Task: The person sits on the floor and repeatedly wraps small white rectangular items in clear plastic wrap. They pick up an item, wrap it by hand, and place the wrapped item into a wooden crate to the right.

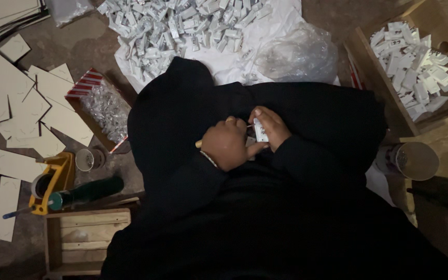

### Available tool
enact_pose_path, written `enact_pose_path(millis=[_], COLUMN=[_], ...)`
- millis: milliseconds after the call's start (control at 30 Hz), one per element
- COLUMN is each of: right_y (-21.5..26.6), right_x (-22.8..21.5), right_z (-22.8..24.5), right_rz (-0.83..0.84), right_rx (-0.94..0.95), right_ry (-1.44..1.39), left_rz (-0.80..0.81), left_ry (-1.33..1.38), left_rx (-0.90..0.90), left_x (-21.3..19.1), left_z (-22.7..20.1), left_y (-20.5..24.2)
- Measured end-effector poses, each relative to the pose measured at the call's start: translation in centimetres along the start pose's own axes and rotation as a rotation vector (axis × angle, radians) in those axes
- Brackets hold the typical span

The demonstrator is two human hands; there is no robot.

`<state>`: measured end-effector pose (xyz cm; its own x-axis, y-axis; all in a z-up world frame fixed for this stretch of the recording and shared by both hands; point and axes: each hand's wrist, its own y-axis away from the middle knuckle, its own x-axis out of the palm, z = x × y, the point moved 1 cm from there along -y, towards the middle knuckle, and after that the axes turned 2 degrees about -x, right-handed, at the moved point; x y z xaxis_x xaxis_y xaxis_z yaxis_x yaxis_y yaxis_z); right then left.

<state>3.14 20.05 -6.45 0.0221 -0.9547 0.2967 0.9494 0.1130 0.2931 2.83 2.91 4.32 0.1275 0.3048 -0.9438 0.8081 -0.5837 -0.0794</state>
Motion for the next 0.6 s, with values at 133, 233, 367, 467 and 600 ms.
enact_pose_path(millis=[133,233,367,467,600], right_y=[-0.3,-0.4,-0.1,-0.2,-0.9], right_x=[-0.4,-0.4,-0.1,-0.2,-0.8], right_z=[-0.4,-0.5,-0.3,-0.3,-0.9], right_rz=[0.016,-0.01,0.054,0.038,0.199], right_rx=[-0.005,-0.021,-0.062,0.051,-0.025], right_ry=[-0.007,-0.021,0.046,0.022,-0.184], left_rz=[-0.05,0.037,-0.028,-0.086,-0.126], left_ry=[0.024,0.116,0.07,0.092,0.268], left_rx=[0.027,-0.081,0.102,0.167,0.241], left_x=[1.6,3.5,5.1,4.6,2.5], left_z=[0.4,0.6,0.4,0.7,1.4], left_y=[0.5,0.6,1.0,1.0,0.9])
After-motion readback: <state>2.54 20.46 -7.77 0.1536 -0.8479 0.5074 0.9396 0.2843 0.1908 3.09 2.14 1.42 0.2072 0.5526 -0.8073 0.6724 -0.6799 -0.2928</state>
